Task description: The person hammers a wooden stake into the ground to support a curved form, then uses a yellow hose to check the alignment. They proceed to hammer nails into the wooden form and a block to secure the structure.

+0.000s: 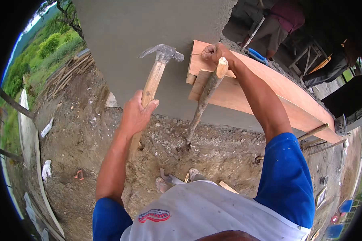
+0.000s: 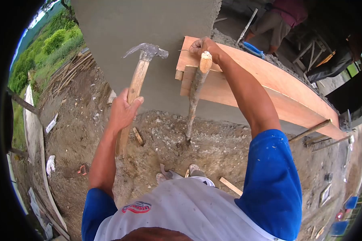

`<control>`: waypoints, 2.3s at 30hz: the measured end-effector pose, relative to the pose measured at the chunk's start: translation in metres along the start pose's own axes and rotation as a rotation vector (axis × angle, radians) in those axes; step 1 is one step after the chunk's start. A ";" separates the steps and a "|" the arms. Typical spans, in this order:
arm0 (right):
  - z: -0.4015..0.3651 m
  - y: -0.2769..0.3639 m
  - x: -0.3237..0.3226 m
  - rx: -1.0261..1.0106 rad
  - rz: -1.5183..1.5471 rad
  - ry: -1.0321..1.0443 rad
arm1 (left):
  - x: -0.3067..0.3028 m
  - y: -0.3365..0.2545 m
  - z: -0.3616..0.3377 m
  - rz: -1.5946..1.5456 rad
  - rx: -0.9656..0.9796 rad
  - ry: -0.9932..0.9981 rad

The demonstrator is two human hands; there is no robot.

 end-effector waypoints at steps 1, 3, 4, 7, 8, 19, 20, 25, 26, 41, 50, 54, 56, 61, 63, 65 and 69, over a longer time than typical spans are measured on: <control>0.002 -0.002 0.003 0.012 -0.008 0.010 | -0.002 -0.013 0.011 0.048 0.005 0.011; -0.004 -0.005 0.013 0.041 -0.018 0.026 | -0.005 -0.040 0.027 0.149 0.016 0.044; -0.005 -0.004 0.013 0.088 -0.015 0.006 | -0.004 -0.048 0.033 0.159 0.029 0.054; -0.004 -0.009 0.013 0.083 -0.015 0.025 | 0.001 -0.057 0.046 0.193 0.078 0.090; -0.004 -0.011 0.011 0.057 -0.002 -0.004 | 0.004 -0.055 0.051 0.195 0.096 0.095; 0.003 -0.036 -0.003 0.101 -0.119 -0.132 | 0.011 -0.085 0.087 0.278 0.322 0.089; 0.003 -0.037 -0.003 0.109 -0.111 -0.133 | 0.014 -0.086 0.090 0.298 0.364 0.093; 0.002 -0.037 -0.003 0.157 -0.112 -0.135 | 0.025 -0.089 0.109 0.509 0.440 0.185; 0.002 -0.036 -0.004 0.148 -0.105 -0.139 | 0.018 -0.096 0.111 0.500 0.472 0.141; 0.005 -0.045 -0.004 0.135 -0.155 -0.165 | 0.009 -0.150 0.102 0.488 0.490 0.134; 0.027 -0.077 -0.006 0.160 -0.207 -0.079 | 0.001 -0.164 0.098 0.710 0.338 0.221; 0.008 -0.043 -0.005 0.192 0.042 -0.118 | -0.013 -0.147 0.106 0.424 0.496 -0.023; 0.004 -0.034 -0.005 0.208 0.055 -0.104 | -0.013 -0.130 0.097 0.322 0.448 -0.049; 0.005 -0.029 -0.010 0.306 0.081 -0.028 | 0.002 -0.080 0.076 0.285 0.302 0.054; 0.006 -0.036 -0.010 0.262 0.121 0.002 | 0.005 -0.073 0.075 0.275 0.335 0.071; 0.006 -0.041 -0.010 0.254 0.125 -0.026 | 0.005 -0.077 0.075 0.299 0.345 0.108; 0.014 -0.049 -0.009 0.177 0.067 -0.015 | 0.006 -0.110 0.074 0.413 0.290 0.224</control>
Point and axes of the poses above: each hand's wrist, its own z-axis towards the middle knuckle, its own x-axis out of the palm, y = z × x, the point moved 3 cm from there along z, towards the middle knuckle, and after that the axes turned 5 degrees about -y, right-handed, at the moved point
